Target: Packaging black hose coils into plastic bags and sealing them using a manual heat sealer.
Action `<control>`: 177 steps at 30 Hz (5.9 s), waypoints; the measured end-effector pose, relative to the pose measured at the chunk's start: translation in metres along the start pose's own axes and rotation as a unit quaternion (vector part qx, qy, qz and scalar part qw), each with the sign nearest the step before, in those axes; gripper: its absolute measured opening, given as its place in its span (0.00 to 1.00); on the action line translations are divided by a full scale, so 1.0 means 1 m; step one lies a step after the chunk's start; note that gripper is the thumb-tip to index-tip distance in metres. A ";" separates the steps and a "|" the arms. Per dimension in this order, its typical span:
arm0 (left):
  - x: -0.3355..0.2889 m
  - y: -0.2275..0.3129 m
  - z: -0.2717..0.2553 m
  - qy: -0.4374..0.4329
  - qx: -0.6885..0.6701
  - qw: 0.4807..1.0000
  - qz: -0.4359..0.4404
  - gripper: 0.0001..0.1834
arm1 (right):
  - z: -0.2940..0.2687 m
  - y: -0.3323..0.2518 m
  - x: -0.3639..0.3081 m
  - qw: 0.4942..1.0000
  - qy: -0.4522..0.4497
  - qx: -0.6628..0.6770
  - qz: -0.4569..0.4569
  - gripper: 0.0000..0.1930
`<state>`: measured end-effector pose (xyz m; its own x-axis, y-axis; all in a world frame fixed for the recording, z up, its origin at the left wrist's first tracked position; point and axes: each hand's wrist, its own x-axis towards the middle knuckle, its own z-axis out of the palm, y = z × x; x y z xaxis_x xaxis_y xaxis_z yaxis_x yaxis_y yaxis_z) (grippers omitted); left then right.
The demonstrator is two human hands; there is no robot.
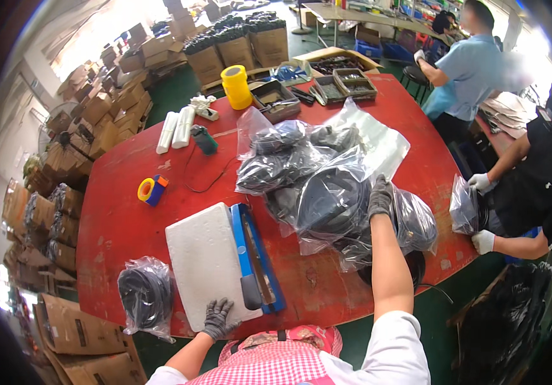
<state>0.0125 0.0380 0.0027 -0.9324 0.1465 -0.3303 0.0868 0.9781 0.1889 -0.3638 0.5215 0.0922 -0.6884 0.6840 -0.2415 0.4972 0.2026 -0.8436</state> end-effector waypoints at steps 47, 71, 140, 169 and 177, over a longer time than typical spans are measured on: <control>0.098 -0.145 -0.041 -0.089 -0.844 0.477 -0.230 0.30 | 0.059 0.184 -0.272 0.928 -0.349 -0.126 -0.017 0.15; 0.095 -0.146 -0.036 -0.056 -0.840 0.477 -0.252 0.27 | 0.072 0.139 -0.360 0.750 -0.273 -0.223 -0.560 0.28; -0.125 -0.233 -0.222 0.169 -0.773 0.589 -0.164 0.25 | 0.220 -0.009 -0.542 0.626 -0.774 0.069 0.070 0.19; -0.097 -0.264 -0.154 0.376 0.075 0.909 -0.166 0.29 | 0.041 0.052 -0.487 0.653 -0.755 -0.056 0.016 0.17; 0.004 -0.036 -0.127 0.085 -0.083 0.990 0.075 0.28 | -0.074 0.067 -0.311 0.767 -0.546 0.252 0.223 0.19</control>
<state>-0.0391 -0.0156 0.1116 -0.9603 0.2476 -0.1286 0.1831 0.9071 0.3790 -0.0773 0.3746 0.1459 -0.6781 -0.4445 -0.5854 0.7339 -0.3658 -0.5724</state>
